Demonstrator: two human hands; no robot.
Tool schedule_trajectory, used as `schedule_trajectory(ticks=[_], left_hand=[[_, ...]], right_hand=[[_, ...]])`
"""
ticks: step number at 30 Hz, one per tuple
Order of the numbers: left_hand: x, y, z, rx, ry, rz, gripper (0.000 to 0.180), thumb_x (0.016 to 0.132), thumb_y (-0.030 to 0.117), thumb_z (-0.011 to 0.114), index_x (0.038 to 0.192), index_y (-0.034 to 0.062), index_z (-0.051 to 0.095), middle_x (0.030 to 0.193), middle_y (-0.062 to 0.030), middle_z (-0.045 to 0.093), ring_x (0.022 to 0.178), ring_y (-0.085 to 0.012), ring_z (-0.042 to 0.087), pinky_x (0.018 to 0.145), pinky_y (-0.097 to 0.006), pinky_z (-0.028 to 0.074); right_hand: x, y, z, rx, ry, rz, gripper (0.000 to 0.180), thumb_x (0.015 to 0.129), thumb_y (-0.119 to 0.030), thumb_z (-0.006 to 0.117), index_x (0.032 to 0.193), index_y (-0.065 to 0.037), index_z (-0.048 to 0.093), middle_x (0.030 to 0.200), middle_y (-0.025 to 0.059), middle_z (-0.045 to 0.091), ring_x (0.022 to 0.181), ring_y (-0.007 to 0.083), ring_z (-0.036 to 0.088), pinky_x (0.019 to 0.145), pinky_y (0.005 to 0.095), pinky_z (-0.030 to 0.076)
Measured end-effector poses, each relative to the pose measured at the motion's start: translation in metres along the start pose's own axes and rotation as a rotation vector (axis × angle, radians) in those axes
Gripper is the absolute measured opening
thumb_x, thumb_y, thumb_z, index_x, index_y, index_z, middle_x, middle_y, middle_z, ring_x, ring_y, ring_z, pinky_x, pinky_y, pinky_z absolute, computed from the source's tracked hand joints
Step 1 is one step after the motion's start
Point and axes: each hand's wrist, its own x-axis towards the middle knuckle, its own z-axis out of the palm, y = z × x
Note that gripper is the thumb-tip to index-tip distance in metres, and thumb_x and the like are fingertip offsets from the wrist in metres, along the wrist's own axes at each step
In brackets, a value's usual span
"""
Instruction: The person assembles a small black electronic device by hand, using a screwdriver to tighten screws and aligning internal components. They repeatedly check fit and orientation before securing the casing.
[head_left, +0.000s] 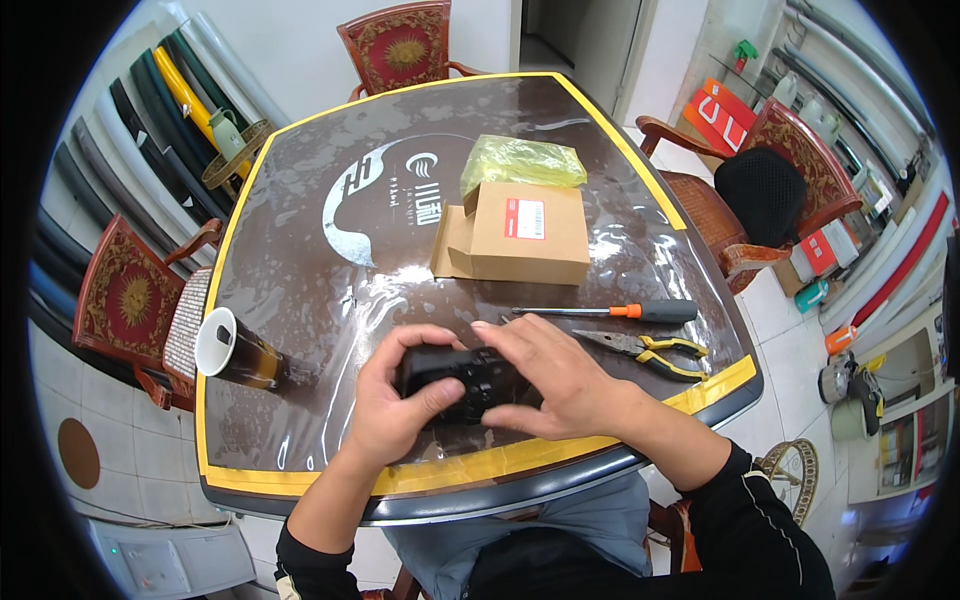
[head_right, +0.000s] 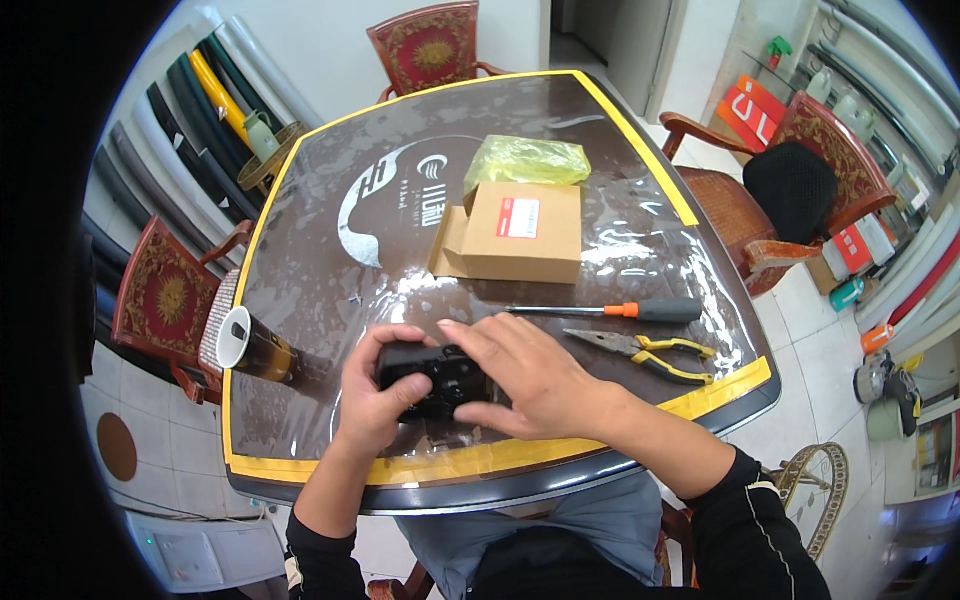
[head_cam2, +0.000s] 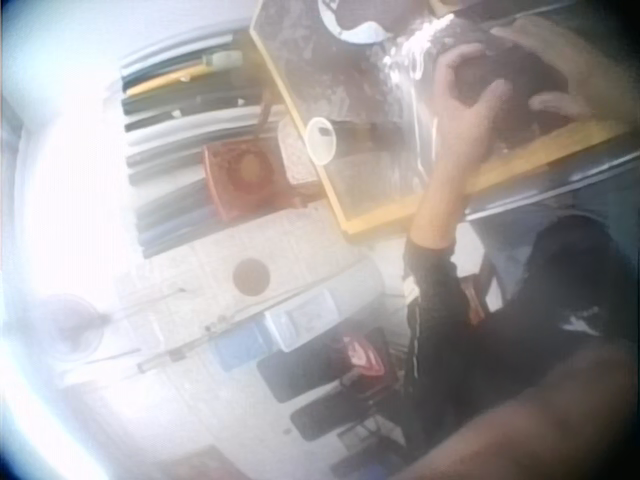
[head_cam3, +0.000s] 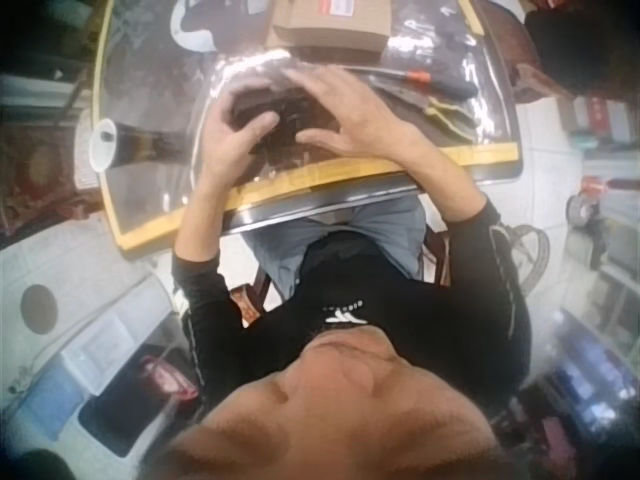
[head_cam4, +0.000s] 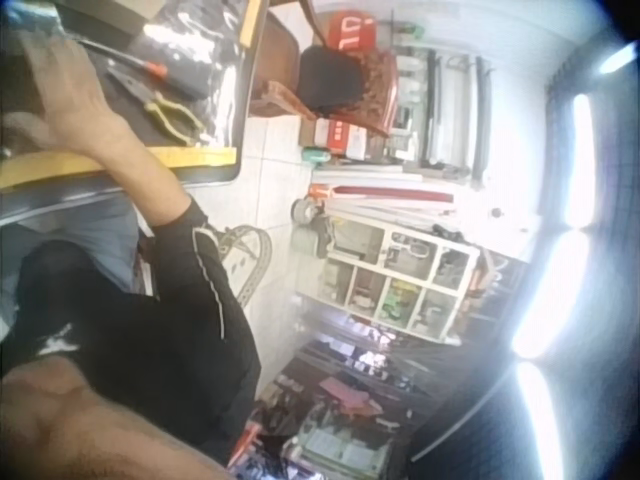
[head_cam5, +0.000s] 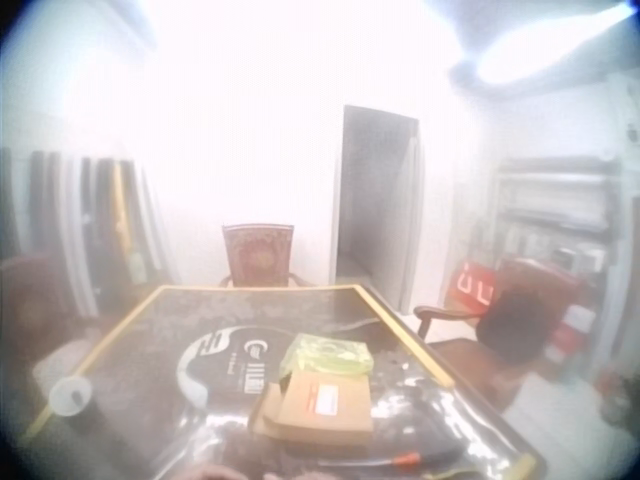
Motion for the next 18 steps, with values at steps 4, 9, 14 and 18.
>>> schedule_trajectory(ticks=[4,9,14,18], left_hand=[[0.001,-0.005,0.003,0.269,-0.088,0.329,0.048,0.082,-0.002,0.085,0.124,0.0032,0.064,0.118,-0.0149,0.075,0.11,-0.0259,0.073,0.099,-0.036,0.055],[0.007,-0.008,0.003,0.374,-0.152,0.538,0.05,0.077,-0.003,0.087,0.121,0.0025,0.065,0.114,-0.0187,0.077,0.107,-0.0343,0.076,0.092,-0.04,0.061],[0.009,-0.01,0.005,0.375,-0.155,0.615,0.049,0.077,-0.002,0.088,0.12,0.0019,0.065,0.113,-0.0189,0.077,0.106,-0.0345,0.077,0.092,-0.041,0.062],[0.008,-0.011,0.004,0.365,-0.15,0.541,0.051,0.077,-0.005,0.087,0.122,0.0013,0.065,0.117,-0.019,0.076,0.109,-0.0336,0.076,0.095,-0.041,0.061]], right_hand=[[0.001,0.006,-0.006,0.04,0.027,-0.041,0.058,0.081,-0.017,0.087,0.13,0.001,0.061,0.112,0.0142,0.069,0.098,0.0337,0.064,0.085,0.0436,0.051],[0.0,0.007,-0.005,0.046,0.06,-0.097,0.048,0.074,-0.005,0.087,0.116,0.0,0.065,0.109,0.0133,0.071,0.093,0.0326,0.064,0.083,0.0433,0.051],[-0.001,0.001,-0.006,-0.013,0.091,-0.131,0.049,0.068,0.005,0.083,0.114,0.0,0.065,0.108,0.0136,0.071,0.093,0.0331,0.065,0.08,0.0431,0.052],[0.0,-0.001,-0.007,-0.028,0.112,-0.112,0.051,0.065,0.007,0.082,0.113,0.0,0.066,0.106,0.0141,0.071,0.091,0.0335,0.065,0.08,0.0432,0.052]])
